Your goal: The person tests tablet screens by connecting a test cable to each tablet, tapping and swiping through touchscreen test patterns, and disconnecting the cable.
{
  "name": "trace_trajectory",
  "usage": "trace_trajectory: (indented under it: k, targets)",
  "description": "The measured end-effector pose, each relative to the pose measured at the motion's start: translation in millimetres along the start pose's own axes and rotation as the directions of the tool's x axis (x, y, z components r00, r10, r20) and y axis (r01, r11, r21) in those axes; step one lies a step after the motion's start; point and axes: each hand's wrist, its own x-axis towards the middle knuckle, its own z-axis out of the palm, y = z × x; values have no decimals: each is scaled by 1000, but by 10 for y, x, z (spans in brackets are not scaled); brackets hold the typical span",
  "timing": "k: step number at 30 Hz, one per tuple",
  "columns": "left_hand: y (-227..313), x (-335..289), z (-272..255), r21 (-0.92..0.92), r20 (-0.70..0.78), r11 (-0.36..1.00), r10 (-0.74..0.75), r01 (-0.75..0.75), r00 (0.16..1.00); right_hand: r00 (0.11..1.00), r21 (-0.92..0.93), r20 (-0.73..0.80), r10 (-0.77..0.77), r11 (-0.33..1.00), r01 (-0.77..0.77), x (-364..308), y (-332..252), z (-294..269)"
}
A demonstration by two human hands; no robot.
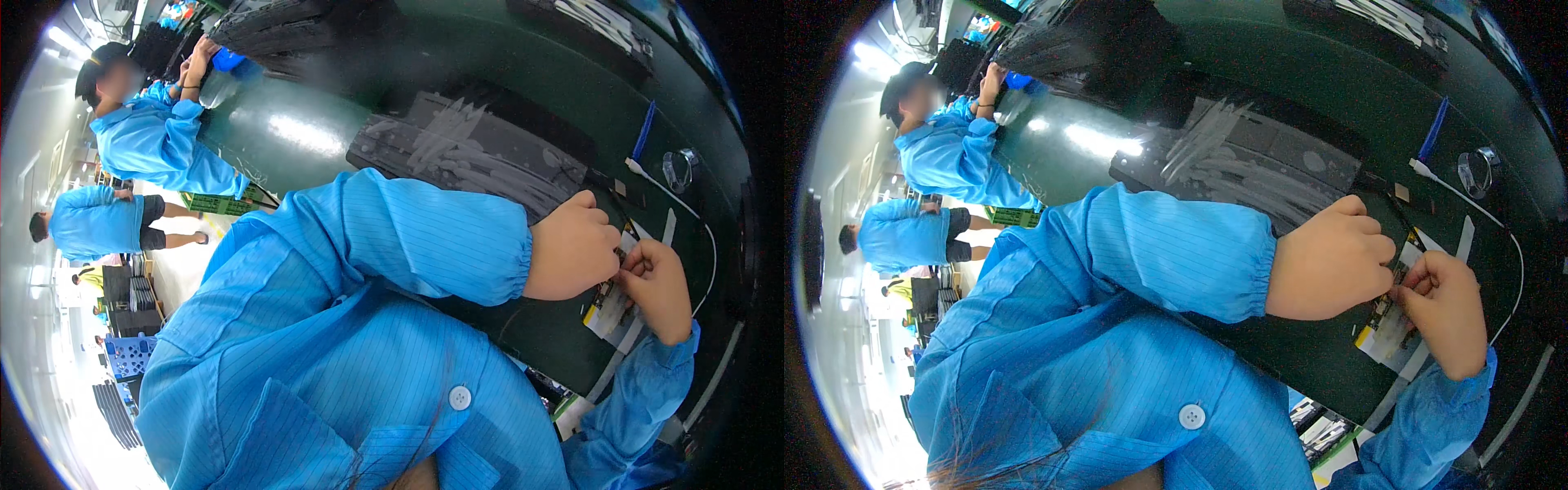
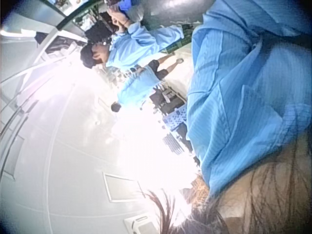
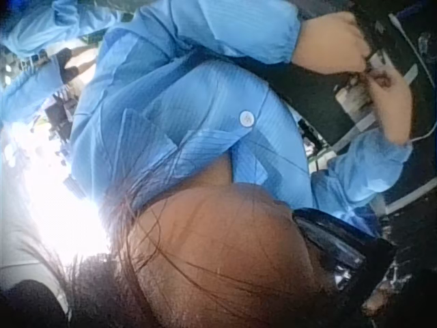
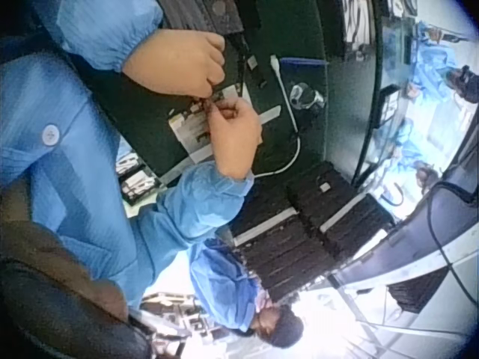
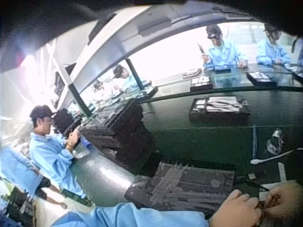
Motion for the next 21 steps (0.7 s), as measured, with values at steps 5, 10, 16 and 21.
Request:
trace_trajectory:
  k: [5,10,16,21]
  targets:
    - [1,-3,-9,3,-2,1000,7,-7,1000,1000,-49,-22,16,999,-17,-3,-1,2]
    - [11,-3,-4,-4,-40,1000,18,-18,999,1000,30,8,16,999,-16,16,32,-16]
    - [3,-22,4,-27,-29,999,24,-25,999,998,92,56,9,996,-14,18,47,-36]
    - [6,-14,-48,-23,-14,1000,18,-18,1000,1000,26,2,21,999,-21,11,21,3]
